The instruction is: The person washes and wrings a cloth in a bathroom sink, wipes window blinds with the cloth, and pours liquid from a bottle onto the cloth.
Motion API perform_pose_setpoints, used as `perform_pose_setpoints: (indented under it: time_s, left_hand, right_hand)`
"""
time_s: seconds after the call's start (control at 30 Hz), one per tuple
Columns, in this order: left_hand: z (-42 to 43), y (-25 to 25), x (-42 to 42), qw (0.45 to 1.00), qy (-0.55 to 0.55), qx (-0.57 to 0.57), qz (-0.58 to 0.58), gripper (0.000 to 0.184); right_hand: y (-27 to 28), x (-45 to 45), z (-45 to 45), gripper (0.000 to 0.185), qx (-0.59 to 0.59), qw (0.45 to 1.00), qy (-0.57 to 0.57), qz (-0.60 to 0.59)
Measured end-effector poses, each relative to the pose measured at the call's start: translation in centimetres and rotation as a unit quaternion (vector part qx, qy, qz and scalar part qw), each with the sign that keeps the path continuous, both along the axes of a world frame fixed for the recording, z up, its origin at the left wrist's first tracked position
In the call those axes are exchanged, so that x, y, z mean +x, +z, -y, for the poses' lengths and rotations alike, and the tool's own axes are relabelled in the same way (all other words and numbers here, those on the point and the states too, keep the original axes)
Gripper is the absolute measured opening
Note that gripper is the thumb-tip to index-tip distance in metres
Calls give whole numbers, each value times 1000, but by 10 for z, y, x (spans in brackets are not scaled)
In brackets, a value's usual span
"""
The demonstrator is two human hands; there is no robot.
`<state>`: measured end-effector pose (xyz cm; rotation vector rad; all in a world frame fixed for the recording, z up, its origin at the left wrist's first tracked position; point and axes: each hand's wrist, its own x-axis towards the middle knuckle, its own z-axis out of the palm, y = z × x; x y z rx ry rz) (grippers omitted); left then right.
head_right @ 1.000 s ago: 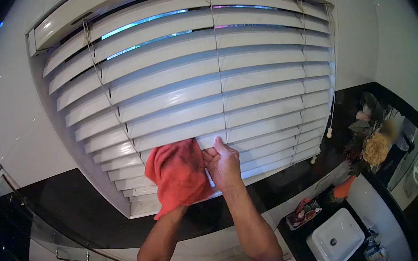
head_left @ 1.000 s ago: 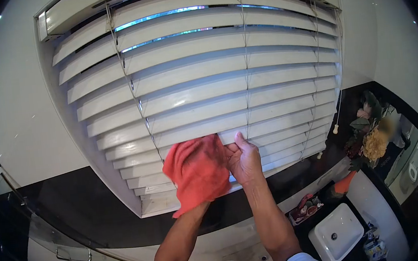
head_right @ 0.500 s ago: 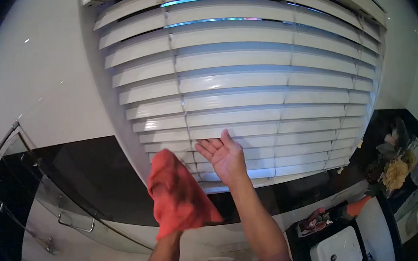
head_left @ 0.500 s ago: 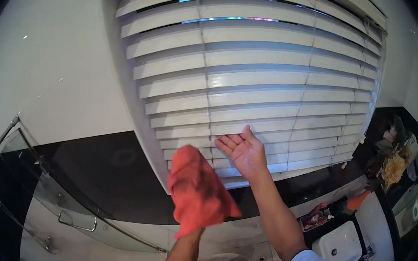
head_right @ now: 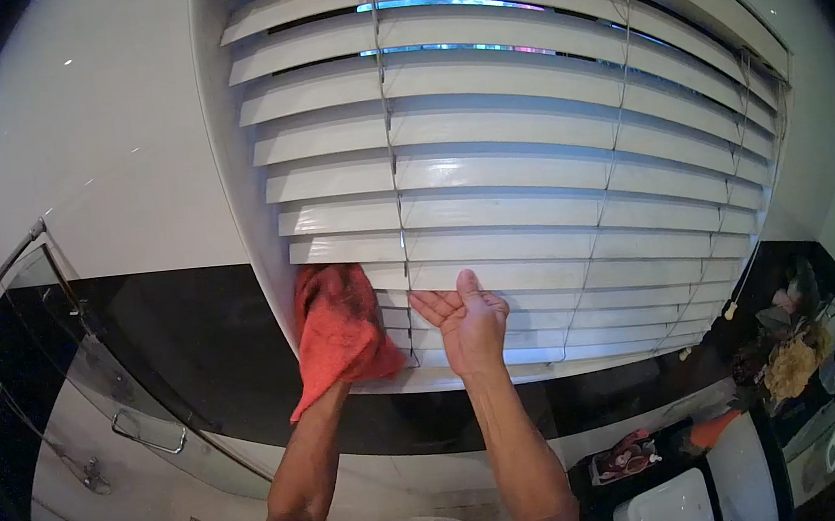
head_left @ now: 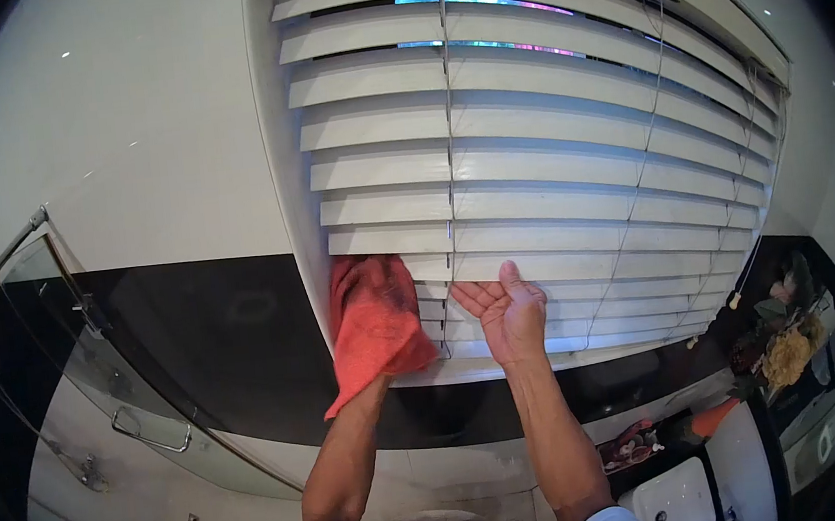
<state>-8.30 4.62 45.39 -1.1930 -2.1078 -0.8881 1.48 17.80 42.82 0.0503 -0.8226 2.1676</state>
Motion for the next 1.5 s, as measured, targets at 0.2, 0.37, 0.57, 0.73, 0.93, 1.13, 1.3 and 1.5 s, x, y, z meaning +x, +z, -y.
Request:
perform_pose_setpoints:
  time_s: [0.2, 0.37, 0.57, 0.73, 0.93, 1.13, 1.3, 1.5]
  left_hand:
    - [-16, -35, 16, 990, -99, 28, -97, 46]
    - [14, -53, 16, 995, -62, 17, -72, 55]
    - [37, -50, 51, 990, 87, -77, -85, 44]
    - [11, -122, 23, 922, -153, 233, 270, 53]
    - [-54, -159, -16, 985, -97, 85, 115, 51]
    - [-33, -82, -22, 963, -145, 146, -173, 54]
    - [2, -28, 6, 969, 29, -163, -184, 72]
    - [-5, -33, 19, 995, -17, 2, -100, 57]
  right_hand:
    - [0, -7, 2, 37, -17, 1000, -6, -11]
    - [5, 12, 9, 36, -23, 999, 40, -3]
    - [-50, 26, 15, 21, 8, 974, -84, 212]
    - [-36, 8, -2, 26, -39, 997, -41, 59]
    - [-14, -9, -9, 42, -66, 996, 52, -5]
    - [-26, -11, -13, 40, -95, 995, -12, -5]
    - [-27, -3, -7, 42, -46, 998, -5, 35]
    - [-21, 2, -7, 39, -85, 996, 20, 25]
